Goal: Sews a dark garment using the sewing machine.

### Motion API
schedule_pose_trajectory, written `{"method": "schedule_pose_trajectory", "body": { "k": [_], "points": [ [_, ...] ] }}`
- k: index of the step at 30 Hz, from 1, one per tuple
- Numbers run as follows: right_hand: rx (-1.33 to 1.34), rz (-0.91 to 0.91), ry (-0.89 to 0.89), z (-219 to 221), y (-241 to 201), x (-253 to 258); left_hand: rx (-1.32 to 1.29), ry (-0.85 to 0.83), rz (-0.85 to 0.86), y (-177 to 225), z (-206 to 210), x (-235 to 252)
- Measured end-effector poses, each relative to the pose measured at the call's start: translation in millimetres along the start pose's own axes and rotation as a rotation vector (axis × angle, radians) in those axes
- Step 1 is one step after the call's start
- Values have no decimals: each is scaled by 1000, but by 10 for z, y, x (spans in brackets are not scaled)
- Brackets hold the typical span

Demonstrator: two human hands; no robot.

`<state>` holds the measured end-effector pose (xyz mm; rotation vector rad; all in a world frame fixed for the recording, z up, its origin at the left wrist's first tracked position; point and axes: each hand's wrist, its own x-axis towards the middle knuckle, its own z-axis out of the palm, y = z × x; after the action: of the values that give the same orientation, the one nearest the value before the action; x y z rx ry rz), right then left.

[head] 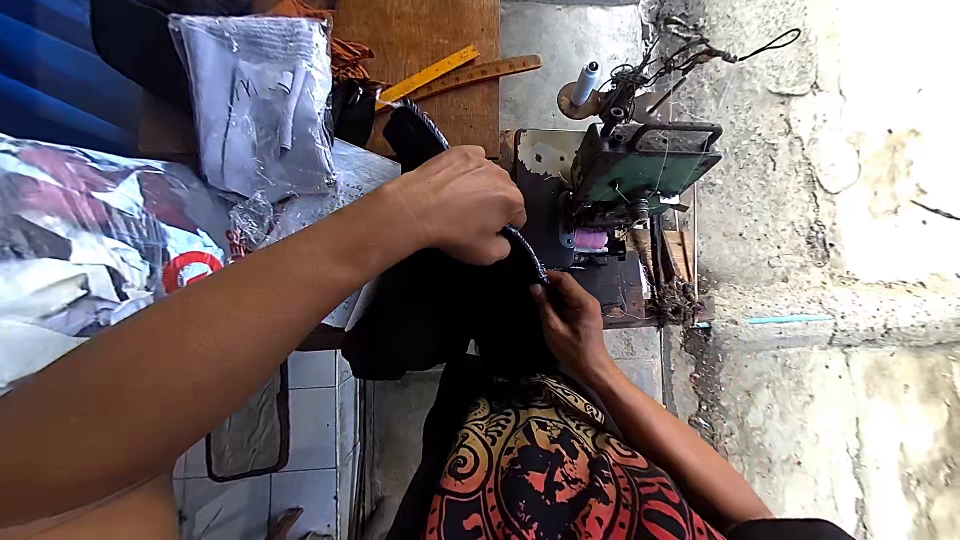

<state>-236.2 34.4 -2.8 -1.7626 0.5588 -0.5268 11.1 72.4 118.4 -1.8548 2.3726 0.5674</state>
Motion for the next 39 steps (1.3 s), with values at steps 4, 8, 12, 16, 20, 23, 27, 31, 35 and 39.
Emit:
{"method": "schedule_pose_trajectory", "body": {
  "k": [4, 8, 12, 16, 20, 23, 27, 31, 35, 39],
  "points": [
    [13, 8, 30, -89, 108, 29, -89, 73, 91, -146, 156, 88],
    [9, 91, -14, -198, 118, 49, -196, -13, 53, -178, 130, 230],
    [88, 204, -68, -297, 102, 141, -277, -170, -83, -145, -4, 382],
    [108, 206, 26, -268, -34, 231, -335, -175, -44, -157, 64, 497],
    [156, 171, 131, -181, -61, 310, -320, -129, -8, -72, 88, 550],
    [110, 212, 133, -214, -16, 194, -326, -153, -69, -68, 107, 529],
    [63, 233, 128, -241, 0, 92, -327, -211, -70, 14, 161, 624],
    [26, 280, 167, -253, 65, 124, -408, -312, -127, 80, 257, 715],
    [-21, 452, 85, -366, 121, 91, -332, -512, -287, 128, 329, 801],
    [-111, 525, 70, -497, 200, 270, -382, -443, -372, 37, 418, 977]
  ]
}}
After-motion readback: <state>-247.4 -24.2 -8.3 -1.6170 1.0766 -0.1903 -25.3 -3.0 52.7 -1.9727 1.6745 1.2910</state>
